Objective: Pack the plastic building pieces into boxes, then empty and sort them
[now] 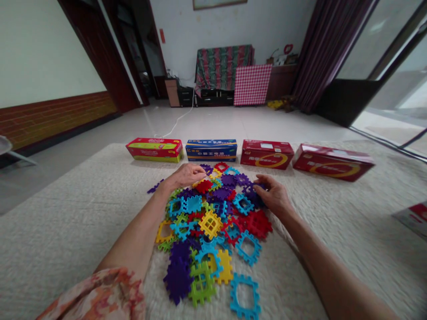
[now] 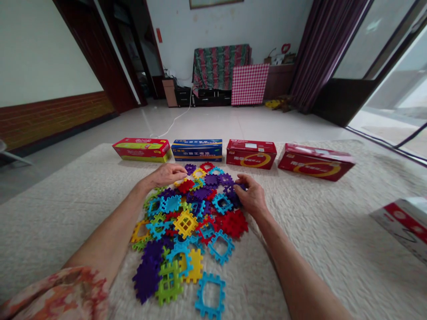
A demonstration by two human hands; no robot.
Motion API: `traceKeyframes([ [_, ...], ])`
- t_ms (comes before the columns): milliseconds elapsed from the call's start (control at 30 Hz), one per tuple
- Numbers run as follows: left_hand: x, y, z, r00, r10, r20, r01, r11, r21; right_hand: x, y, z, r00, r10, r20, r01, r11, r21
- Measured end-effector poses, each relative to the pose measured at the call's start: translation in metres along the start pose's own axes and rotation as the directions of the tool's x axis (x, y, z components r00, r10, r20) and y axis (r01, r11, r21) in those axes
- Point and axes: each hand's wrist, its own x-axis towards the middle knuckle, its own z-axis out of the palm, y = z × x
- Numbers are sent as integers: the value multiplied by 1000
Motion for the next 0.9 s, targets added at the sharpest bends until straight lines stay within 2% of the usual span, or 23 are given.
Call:
traceKeyframes([
  [67, -3, 8, -6, 997, -1, 74, 10, 993, -118, 3, 2, -1, 1000, 25, 0, -25, 997, 66],
  [167, -3, 6, -6, 998, -19, 66, 32, 980, -198, 6, 5, -5, 999, 40, 4, -40, 994, 105],
  [333, 6, -23, 9, 993, -102, -58, 98, 993, -62, 12, 5, -16, 992, 22, -125, -16, 999, 48],
  [433, 10, -37, 16, 990, -28, -135, 37, 997, 62, 12, -8, -21, 982, 65, -177, -37, 987, 157],
  [467, 11, -39, 18, 989, 0, -148, 16, 994, 104, 11, -14, -22, 986, 90, -142, -57, 973, 225],
  [567, 13, -43, 26, 991, 24, -135, 2, 982, 189, 4, -34, -19, 990, 106, 92, -131, 931, 342],
  [633, 15, -45, 34, 993, 14, -119, 11, 979, 202, 0, -39, -14, 986, 65, 153, -108, 950, 294],
  [767, 18, -52, 49, 992, 17, -122, 6, 983, 186, 6, -26, 1, 997, -33, 68, 31, 999, 34],
  [900, 19, -60, 58, 992, 57, -113, -35, 982, 187, 25, -14, 20, 964, -175, 198, 213, 959, -187],
])
